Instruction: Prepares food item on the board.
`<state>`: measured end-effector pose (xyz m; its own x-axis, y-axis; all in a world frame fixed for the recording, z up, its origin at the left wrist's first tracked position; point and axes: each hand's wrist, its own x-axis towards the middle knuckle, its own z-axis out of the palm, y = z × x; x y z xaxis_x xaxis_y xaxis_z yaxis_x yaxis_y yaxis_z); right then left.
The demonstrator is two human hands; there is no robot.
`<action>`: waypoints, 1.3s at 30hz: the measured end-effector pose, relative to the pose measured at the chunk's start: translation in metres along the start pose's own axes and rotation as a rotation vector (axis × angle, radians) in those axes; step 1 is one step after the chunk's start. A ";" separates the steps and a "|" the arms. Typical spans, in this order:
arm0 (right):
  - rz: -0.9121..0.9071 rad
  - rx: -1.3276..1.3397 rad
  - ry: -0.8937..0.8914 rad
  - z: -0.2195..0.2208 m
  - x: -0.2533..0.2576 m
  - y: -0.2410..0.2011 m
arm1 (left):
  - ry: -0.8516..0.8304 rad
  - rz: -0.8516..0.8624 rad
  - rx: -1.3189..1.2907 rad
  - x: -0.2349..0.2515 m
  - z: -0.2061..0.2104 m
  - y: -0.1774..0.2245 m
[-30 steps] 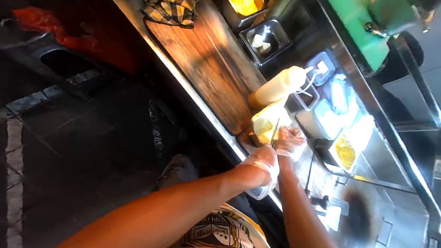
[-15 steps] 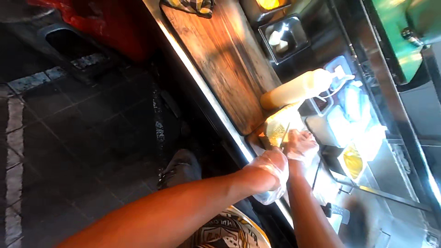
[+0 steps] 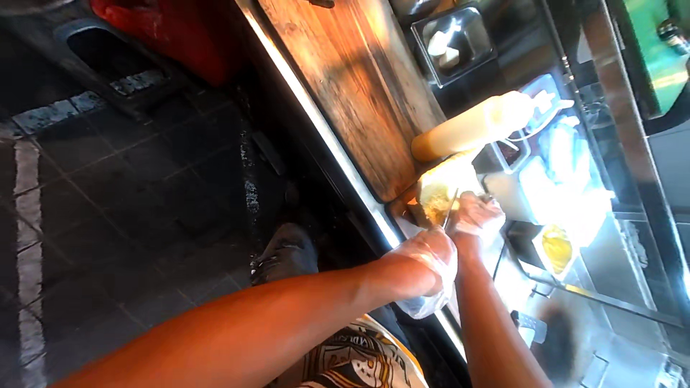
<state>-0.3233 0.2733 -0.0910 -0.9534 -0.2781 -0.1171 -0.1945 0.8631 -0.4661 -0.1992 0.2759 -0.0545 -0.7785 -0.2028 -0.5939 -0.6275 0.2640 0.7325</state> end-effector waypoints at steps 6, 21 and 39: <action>-0.032 0.023 0.025 0.003 0.008 0.007 | -0.080 -0.107 -0.087 -0.016 -0.024 0.014; -0.027 0.099 0.036 -0.008 -0.005 0.015 | -0.064 -0.038 -0.176 -0.006 -0.002 0.005; -0.058 -0.089 0.043 0.005 0.021 -0.002 | -0.024 0.099 -0.207 -0.011 -0.026 -0.005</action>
<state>-0.3416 0.2635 -0.0965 -0.9486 -0.3118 -0.0541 -0.2671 0.8806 -0.3913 -0.1880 0.2527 -0.0429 -0.8375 -0.1621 -0.5219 -0.5385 0.0820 0.8386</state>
